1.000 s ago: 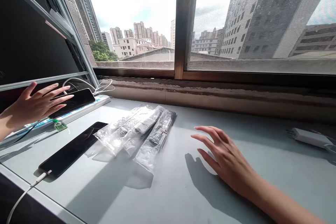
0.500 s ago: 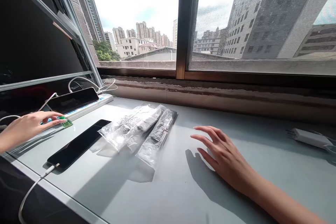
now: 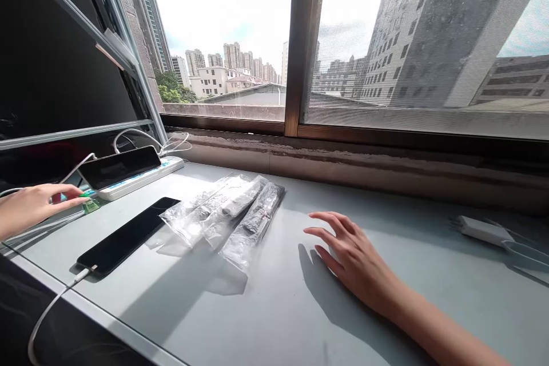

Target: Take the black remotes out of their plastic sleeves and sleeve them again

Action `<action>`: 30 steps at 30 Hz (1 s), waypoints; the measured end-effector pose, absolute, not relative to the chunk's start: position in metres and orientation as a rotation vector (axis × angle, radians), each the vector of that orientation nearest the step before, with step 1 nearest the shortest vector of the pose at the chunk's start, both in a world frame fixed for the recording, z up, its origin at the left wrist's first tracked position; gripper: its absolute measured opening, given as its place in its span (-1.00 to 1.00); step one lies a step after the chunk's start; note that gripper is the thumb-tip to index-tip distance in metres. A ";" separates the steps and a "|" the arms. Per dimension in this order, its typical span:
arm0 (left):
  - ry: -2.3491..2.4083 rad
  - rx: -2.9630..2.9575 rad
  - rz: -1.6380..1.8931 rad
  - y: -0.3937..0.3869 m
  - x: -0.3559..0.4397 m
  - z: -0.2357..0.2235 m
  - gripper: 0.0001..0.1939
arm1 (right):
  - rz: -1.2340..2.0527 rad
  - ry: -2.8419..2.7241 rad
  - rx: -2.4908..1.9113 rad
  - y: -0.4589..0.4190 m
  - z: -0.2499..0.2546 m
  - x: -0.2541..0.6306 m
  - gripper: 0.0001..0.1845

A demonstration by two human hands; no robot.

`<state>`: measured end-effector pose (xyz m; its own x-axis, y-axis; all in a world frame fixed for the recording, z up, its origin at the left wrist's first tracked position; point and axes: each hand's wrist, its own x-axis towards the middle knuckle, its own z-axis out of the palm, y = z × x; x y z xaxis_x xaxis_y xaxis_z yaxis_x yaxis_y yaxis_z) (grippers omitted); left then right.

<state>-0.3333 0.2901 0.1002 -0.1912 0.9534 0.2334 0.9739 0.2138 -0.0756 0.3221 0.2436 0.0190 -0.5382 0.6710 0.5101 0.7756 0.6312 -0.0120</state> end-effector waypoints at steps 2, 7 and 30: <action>-2.290 -1.831 -0.126 0.290 -0.333 0.101 -0.39 | -0.279 -2.389 -1.139 0.243 0.019 0.322 -0.70; -2.327 -1.710 -0.257 0.280 -0.325 0.105 -0.38 | -0.261 -2.389 -1.115 0.243 0.020 0.321 -0.70; -1.640 -2.474 -0.770 0.369 0.050 0.096 -0.54 | -0.203 -2.342 -1.020 0.244 0.028 0.316 -0.72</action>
